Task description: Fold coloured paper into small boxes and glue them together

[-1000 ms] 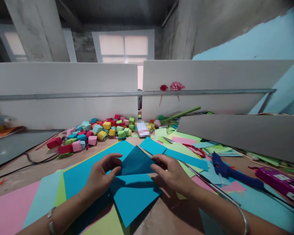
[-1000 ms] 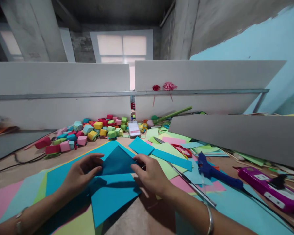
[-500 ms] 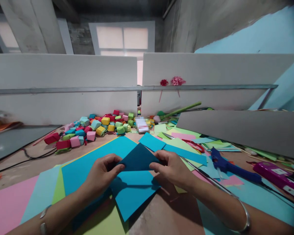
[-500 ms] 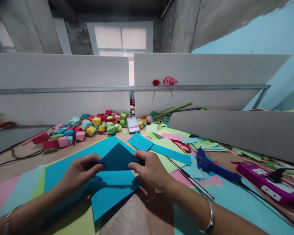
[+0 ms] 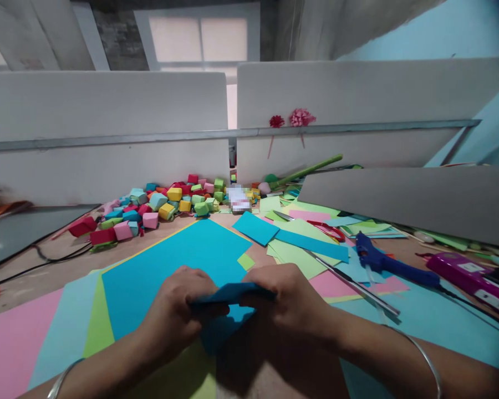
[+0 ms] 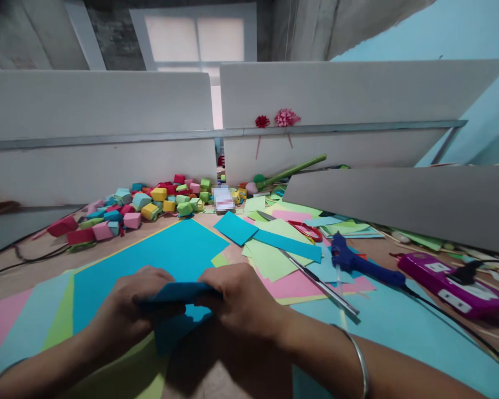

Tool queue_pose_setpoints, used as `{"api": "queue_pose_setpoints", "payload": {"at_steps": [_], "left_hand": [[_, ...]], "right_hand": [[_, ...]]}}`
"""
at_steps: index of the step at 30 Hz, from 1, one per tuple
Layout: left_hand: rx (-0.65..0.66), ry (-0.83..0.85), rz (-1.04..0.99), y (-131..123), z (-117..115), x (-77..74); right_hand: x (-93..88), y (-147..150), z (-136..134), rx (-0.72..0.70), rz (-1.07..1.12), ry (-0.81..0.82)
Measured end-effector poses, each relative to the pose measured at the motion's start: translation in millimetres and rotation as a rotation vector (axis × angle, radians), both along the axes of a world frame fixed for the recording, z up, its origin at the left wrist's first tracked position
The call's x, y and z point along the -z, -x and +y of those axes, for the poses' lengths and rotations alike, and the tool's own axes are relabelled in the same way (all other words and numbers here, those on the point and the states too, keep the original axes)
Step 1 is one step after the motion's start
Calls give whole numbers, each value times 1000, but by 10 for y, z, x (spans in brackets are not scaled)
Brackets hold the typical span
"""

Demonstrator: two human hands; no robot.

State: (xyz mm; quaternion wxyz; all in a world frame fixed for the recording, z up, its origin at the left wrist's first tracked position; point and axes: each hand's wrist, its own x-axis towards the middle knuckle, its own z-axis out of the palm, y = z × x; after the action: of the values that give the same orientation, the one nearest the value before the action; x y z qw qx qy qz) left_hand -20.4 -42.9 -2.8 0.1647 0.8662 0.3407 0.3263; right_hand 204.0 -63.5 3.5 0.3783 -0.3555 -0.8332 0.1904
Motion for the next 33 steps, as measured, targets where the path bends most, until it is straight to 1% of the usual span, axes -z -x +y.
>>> {"api": "queue_pose_setpoints", "payload": {"at_steps": [2, 3, 5, 7, 9, 11, 13, 15, 18, 20, 23, 27, 29, 30, 32, 33], "left_hand": [[-73, 82, -29, 11, 53, -35], [-138, 137, -53, 23, 97, -55], [-279, 246, -117, 58, 203, -89], [-376, 325, -207, 101, 304, -105], [-413, 350, -289, 140, 373, -104], [-427, 320, -362, 166, 394, -101], [-399, 285, -420, 170, 373, -102], [-333, 303, -433, 150, 326, -103], [-292, 410, -345, 99, 258, -95], [-282, 488, -340, 77, 242, -86], [-261, 594, -466, 89, 270, -71], [-307, 630, -570, 142, 348, -23], [-331, 653, -623, 149, 375, 2], [-343, 663, -650, 144, 380, 7], [-336, 730, -744, 118, 371, -5], [-311, 798, -818, 97, 357, -21]], "right_hand": [[-31, -46, 61, 58, 11, 95], [-45, -73, 102, 100, 32, 171], [-55, -125, 191, 177, 110, 371], [-39, -160, 267, 207, 238, 566], [-11, -176, 312, 187, 381, 689], [5, -176, 325, 174, 463, 732], [-4, -164, 310, 185, 461, 730], [-29, -143, 281, 189, 430, 709], [-57, -114, 246, 169, 402, 688], [-52, -112, 250, 158, 392, 686], [-26, -147, 299, 169, 429, 719], [-6, -214, 370, 226, 426, 716], [-6, -230, 371, 240, 385, 646], [-8, -230, 359, 249, 349, 583], [-9, -215, 318, 288, 237, 389], [-7, -200, 291, 311, 166, 267]]}}
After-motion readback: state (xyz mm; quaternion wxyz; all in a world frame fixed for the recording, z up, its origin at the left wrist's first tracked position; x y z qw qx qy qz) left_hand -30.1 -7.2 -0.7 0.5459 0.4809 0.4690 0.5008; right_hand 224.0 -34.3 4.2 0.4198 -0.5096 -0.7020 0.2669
